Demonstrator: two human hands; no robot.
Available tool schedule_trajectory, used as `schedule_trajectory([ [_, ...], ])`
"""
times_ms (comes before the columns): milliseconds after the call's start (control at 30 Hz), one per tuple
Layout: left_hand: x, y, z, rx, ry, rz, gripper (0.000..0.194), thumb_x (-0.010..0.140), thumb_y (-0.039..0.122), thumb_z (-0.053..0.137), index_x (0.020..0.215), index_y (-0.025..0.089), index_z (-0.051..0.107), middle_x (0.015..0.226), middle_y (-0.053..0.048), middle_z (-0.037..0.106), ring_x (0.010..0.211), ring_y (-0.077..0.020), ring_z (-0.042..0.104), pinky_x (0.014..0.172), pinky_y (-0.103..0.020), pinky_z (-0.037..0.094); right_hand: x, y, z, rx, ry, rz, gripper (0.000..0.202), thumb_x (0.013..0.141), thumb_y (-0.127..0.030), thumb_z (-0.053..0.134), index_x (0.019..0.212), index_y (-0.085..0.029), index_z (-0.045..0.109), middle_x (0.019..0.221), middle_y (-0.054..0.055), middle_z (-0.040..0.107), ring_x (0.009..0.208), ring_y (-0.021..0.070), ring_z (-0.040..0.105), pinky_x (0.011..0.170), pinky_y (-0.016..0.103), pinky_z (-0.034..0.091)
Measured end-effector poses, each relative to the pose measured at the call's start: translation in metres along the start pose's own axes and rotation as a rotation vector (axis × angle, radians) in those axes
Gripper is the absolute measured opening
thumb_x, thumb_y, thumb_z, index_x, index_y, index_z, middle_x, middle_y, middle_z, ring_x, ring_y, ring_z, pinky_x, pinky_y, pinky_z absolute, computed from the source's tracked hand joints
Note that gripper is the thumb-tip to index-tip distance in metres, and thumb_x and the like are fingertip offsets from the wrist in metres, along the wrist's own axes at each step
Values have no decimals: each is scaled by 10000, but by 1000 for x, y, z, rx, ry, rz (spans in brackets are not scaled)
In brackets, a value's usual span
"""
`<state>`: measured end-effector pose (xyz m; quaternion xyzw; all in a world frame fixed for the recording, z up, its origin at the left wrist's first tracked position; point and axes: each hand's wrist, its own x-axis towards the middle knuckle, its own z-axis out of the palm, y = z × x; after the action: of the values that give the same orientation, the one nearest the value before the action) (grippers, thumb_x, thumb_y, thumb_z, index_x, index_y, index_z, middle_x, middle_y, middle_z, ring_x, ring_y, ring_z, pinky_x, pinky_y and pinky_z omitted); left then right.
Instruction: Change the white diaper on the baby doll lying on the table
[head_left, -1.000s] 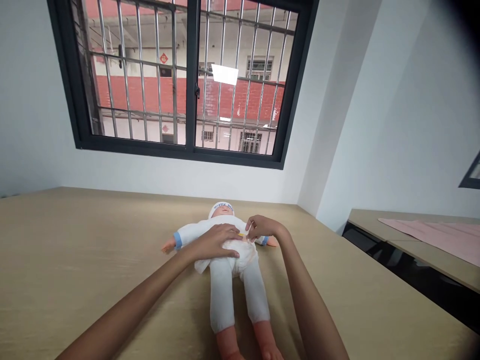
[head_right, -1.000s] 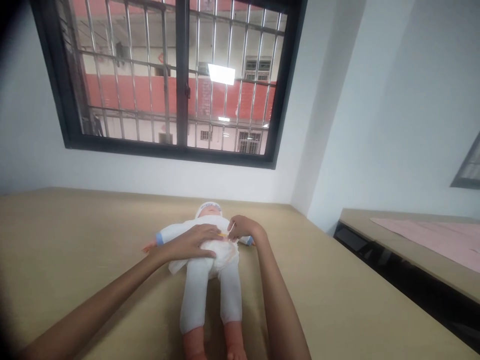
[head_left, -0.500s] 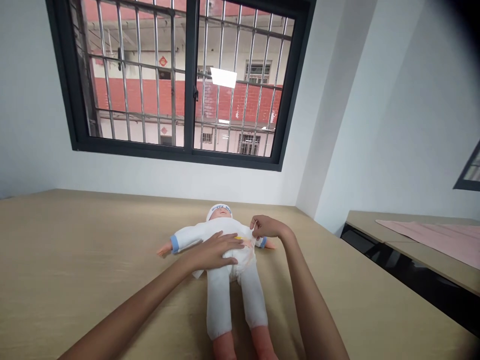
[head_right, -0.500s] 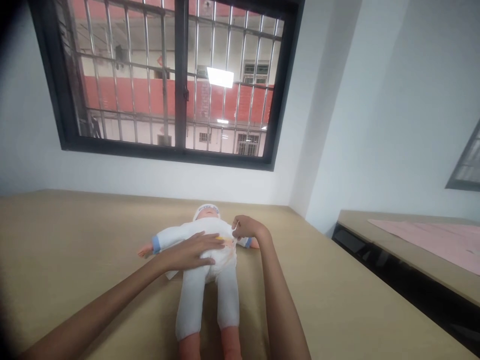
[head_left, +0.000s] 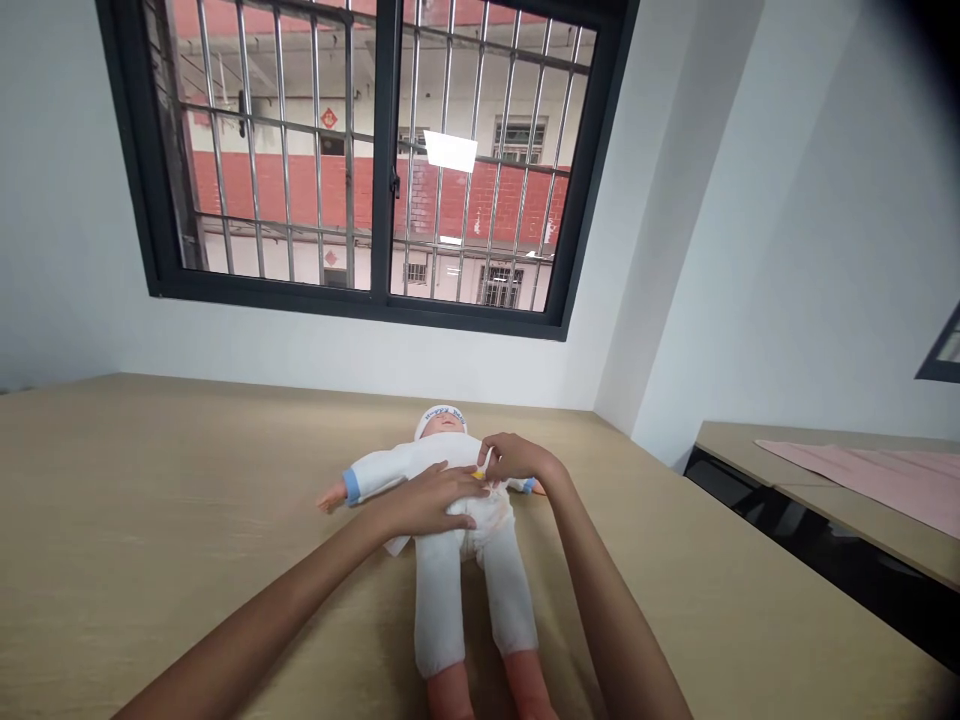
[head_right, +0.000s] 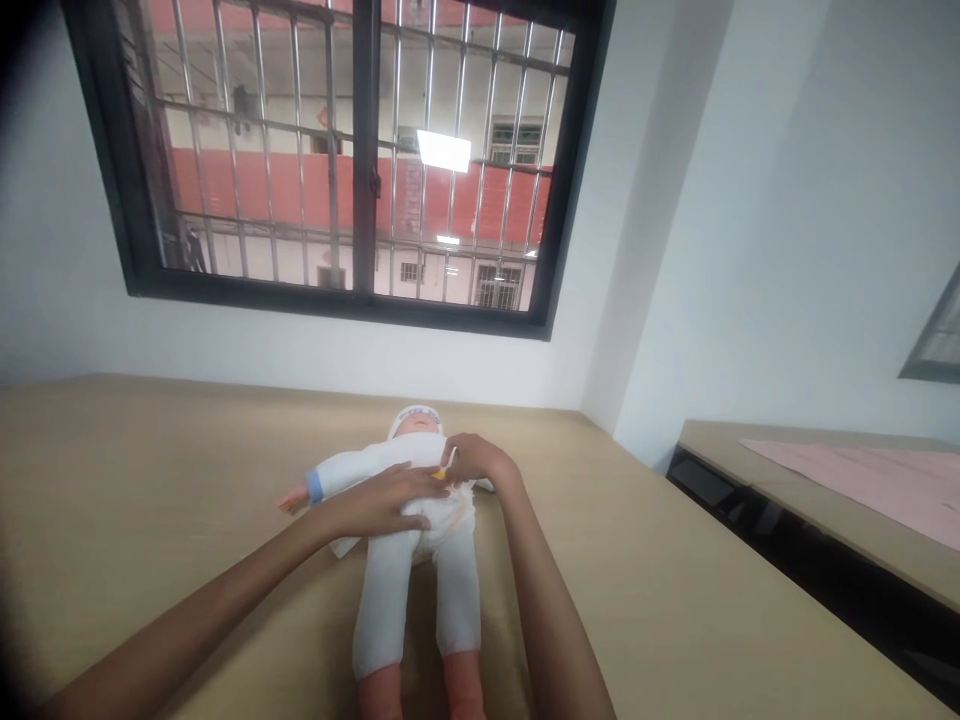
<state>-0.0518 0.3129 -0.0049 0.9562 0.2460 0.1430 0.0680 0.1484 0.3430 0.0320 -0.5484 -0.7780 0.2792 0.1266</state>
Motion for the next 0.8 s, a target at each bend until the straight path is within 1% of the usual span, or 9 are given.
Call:
schedule_trajectory([
  [133,0,0,0,-8,3,13,506,838,374,523,1325,359,389,1403,24,396,1298,-226,337,1074,-404,248,-3,6,-5,96,-35,-9,318,606,-104,591,912,-186,570,748,10,668,676,153,657,606,229,513],
  [200,0,-3,2,-6,0,20,499,847,383,507,1329,362,380,1406,28,391,1308,-210,324,1084,-399,230,-4,9,-7,160,-55,-15,326,599,-98,592,917,-171,571,748,11,662,675,146,654,630,238,523],
  [300,0,-6,5,12,-4,23,491,855,396,491,1331,362,373,1433,36,347,1334,-196,282,1096,-397,208,-4,12,-10,228,-81,-30,338,584,-97,602,916,-154,575,737,4,650,655,134,643,639,245,527],
  [433,0,-5,5,17,-2,16,481,860,392,482,1328,352,380,1450,29,317,1344,-200,263,1097,-396,208,-4,17,-12,234,-98,-63,365,573,-109,619,934,-154,601,751,0,655,668,128,637,630,231,515],
  [567,-1,0,4,9,-3,-4,480,864,386,473,1333,353,373,1457,31,300,1346,-210,257,1095,-422,209,-1,23,-13,193,-121,-96,354,566,-137,653,920,-158,651,768,1,672,715,132,641,674,223,503],
  [700,-2,0,4,2,-8,-5,494,871,393,459,1351,357,348,1459,26,298,1350,-216,244,1105,-439,176,0,26,-13,177,-143,-96,317,579,-190,684,895,-160,679,807,16,690,771,147,648,724,234,506],
  [800,-1,-1,5,-4,-39,-14,508,879,401,447,1366,376,309,1455,34,304,1362,-215,218,1111,-466,132,0,28,-12,247,-163,-83,282,615,-233,686,883,-145,677,843,36,692,789,155,653,754,249,517],
])
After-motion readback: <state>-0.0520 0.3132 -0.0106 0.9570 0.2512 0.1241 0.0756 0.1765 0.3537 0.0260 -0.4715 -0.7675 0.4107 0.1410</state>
